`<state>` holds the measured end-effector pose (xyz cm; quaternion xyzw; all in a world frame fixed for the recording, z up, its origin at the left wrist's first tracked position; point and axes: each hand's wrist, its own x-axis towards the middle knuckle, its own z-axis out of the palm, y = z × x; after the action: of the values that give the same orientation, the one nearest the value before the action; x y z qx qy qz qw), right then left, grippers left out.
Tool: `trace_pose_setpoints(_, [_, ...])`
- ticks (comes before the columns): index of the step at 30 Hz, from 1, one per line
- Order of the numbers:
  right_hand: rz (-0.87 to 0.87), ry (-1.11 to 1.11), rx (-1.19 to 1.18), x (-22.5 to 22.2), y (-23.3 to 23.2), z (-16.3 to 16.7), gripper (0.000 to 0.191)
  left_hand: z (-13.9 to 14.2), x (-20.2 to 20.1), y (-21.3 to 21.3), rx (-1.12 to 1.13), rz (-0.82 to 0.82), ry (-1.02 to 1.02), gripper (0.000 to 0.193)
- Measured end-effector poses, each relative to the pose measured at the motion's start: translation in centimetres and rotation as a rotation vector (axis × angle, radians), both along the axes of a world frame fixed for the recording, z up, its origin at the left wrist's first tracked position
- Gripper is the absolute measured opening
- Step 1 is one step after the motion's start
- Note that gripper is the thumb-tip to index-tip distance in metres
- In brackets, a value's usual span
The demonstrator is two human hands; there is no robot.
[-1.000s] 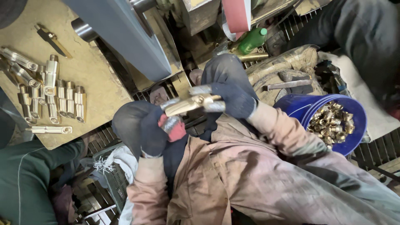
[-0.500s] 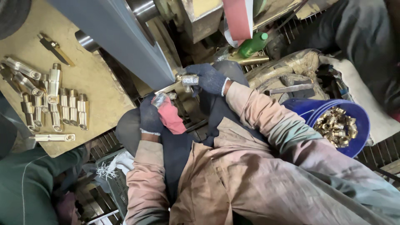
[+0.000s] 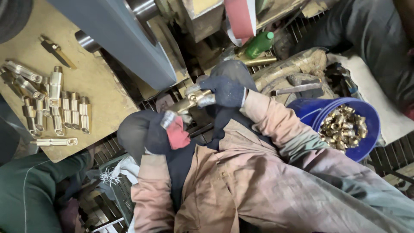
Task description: The person sits on the floor and repeatedly presses small brass-colored metal parts against a rotating grinding wheel to smooth their surfaces. They hold each part with gloved hands, rotate it to treat different sides, and then place it into a white sack on the floor.
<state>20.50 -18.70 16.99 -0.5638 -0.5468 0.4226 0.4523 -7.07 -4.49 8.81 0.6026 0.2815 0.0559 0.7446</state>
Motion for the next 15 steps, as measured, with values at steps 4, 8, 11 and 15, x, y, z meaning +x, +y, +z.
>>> trace_pose_setpoints(4, [-0.027, 0.159, -0.072, -0.7, -2.3, 3.5, 0.050, 3.4, -1.1, -2.5, -0.044, 0.006, -0.075, 0.017])
trace_pose_setpoints(8, [-0.136, 0.483, -0.050, -2.9, -4.0, 5.3, 0.054, 6.1, -0.9, -4.6, -0.049, -0.012, -0.133, 0.017])
trace_pose_setpoints(11, [-0.183, 0.975, -0.114, -4.9, -4.4, 5.1, 0.053, 7.6, -0.1, -6.2, 0.037, -0.130, -0.136, 0.017])
trace_pose_setpoints(15, [-0.189, 1.141, -0.153, -5.6, -5.3, 4.1, 0.049, 9.0, 0.7, -7.8, 0.099, -0.270, -0.154, 0.017])
